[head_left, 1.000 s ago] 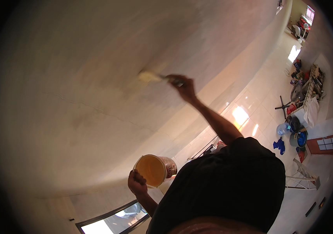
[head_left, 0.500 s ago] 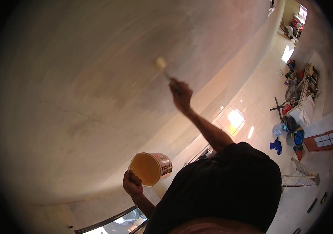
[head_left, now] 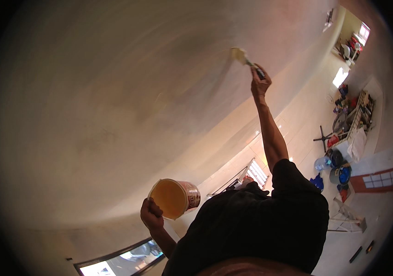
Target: The person paints a ceiling using a paintbrush and a paint bucket. They repeatedly dip the brush into the bucket and apply paint to the ceiling surface in broad strokes.
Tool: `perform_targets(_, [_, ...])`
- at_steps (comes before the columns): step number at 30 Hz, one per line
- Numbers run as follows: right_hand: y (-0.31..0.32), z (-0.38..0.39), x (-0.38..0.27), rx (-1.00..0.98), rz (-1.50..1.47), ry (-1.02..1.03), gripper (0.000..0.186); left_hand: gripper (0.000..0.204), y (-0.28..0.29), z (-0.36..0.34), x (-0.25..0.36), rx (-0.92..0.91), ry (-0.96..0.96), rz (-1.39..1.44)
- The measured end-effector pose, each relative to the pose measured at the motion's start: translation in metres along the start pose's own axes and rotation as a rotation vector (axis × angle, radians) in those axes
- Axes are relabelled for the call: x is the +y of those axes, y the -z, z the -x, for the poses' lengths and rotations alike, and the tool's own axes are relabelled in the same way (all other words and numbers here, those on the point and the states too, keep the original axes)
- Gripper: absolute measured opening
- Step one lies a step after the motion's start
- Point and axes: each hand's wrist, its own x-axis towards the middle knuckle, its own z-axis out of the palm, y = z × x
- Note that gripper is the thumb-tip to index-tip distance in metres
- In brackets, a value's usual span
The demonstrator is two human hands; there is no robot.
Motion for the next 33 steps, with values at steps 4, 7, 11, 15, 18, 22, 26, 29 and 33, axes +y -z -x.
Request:
perform_targets(4, [-0.027, 0.012, -0.025, 0.158, 0.071, 0.052, 0.027, 0.023, 0.004, -0.001, -0.003, 0.008, 0.023, 0.056])
perform_targets(7, [-0.059, 0.08, -0.043, -0.001, 0.234, 0.103, 0.03, 0.023, 0.002, -0.003, -0.007, 0.044, 0.045, 0.079])
perform_targets(11, [-0.085, 0.216, -0.075, -0.29, 0.262, 0.26, 0.033, 0.022, 0.0, -0.003, -0.014, 0.071, 0.025, 0.126])
perform_targets(15, [-0.104, 0.303, -0.102, -0.596, 0.134, 0.446, 0.029, 0.021, -0.002, 0.0, -0.015, 0.081, -0.007, 0.109])
perform_targets(18, [-0.108, 0.316, -0.12, -0.869, 0.074, 0.443, 0.031, 0.021, -0.009, 0.003, -0.015, 0.108, -0.054, 0.086])
perform_targets(22, [-0.095, 0.297, -0.144, -1.029, 0.022, 0.32, 0.028, 0.02, -0.02, 0.004, -0.01, 0.14, -0.059, 0.12])
perform_targets(26, [-0.053, 0.256, -0.174, -1.116, -0.039, -0.02, 0.021, 0.019, -0.022, 0.004, -0.011, 0.1, -0.047, 0.13])
perform_targets(29, [-0.033, 0.23, -0.198, -1.233, 0.027, -0.159, 0.02, 0.02, -0.027, 0.007, -0.01, 0.146, -0.061, 0.103])
perform_targets(33, [-0.019, 0.236, -0.191, -1.389, 0.073, -0.115, 0.019, 0.021, -0.032, 0.007, -0.009, 0.11, -0.038, 0.047])
